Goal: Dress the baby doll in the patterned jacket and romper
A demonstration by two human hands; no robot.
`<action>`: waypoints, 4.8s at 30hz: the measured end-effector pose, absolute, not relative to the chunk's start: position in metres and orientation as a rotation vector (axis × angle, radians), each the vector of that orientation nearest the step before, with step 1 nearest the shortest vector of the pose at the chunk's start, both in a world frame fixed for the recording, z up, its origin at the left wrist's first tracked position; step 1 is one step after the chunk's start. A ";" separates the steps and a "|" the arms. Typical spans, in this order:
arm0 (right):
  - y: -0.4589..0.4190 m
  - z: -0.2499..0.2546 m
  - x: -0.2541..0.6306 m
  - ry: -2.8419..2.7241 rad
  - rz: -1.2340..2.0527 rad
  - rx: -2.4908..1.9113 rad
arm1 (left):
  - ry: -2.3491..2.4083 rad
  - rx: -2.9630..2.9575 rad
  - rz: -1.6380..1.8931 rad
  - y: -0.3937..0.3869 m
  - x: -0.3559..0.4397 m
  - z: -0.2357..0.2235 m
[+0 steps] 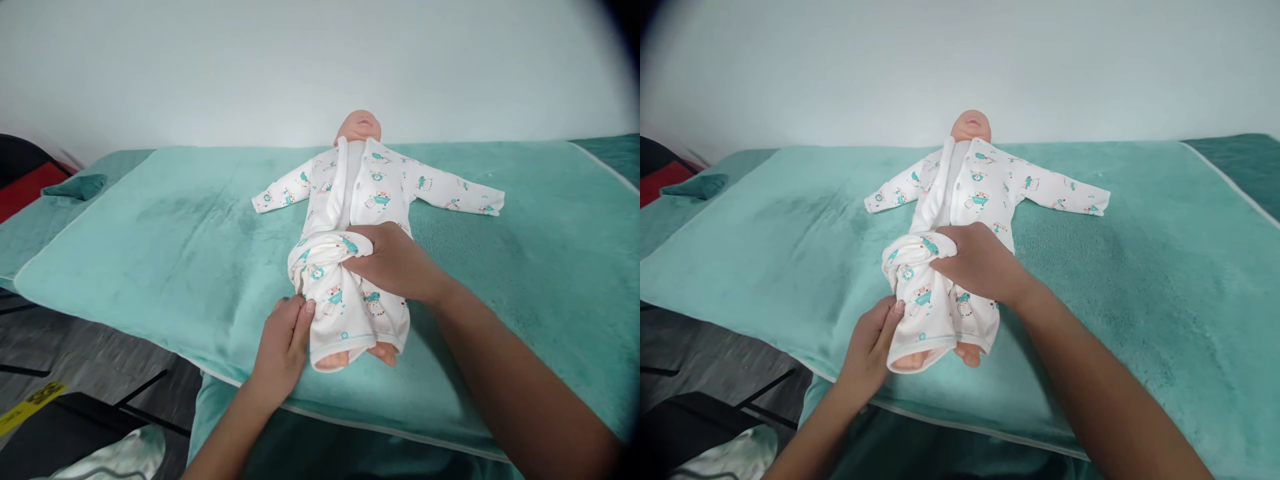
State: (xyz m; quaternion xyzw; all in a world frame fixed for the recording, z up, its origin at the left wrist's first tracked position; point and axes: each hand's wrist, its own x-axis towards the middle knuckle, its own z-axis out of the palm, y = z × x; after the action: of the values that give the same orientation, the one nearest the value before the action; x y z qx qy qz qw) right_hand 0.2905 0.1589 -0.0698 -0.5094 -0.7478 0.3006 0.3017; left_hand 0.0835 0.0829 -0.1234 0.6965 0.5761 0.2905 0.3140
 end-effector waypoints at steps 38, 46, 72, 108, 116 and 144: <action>0.171 -0.087 0.305 -2.079 -0.249 -1.686 | 1.501 1.938 0.913 0.194 0.127 -0.065; 0.176 -0.082 0.305 -2.010 -0.046 -1.655 | 1.378 1.935 1.059 0.203 0.144 -0.070; 0.156 -0.061 0.362 -2.082 1.188 -1.158 | 1.050 1.539 1.049 0.202 0.069 -0.126; 0.192 -0.106 0.356 -1.160 0.945 -1.216 | 1.262 1.407 1.490 0.252 0.121 -0.093; 0.200 -0.109 0.371 -1.144 1.213 -1.042 | 1.327 1.469 1.568 0.295 0.134 -0.104; 0.246 -0.092 0.346 -1.657 0.258 -1.422 | 1.171 1.555 1.192 0.276 0.114 -0.110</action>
State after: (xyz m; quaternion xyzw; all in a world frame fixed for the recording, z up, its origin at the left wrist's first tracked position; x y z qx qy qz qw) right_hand 0.3463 0.2464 -0.0916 -0.5762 -0.6715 0.1045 0.4541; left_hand 0.1143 0.2765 -0.1103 0.6193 0.4665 0.4747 0.4165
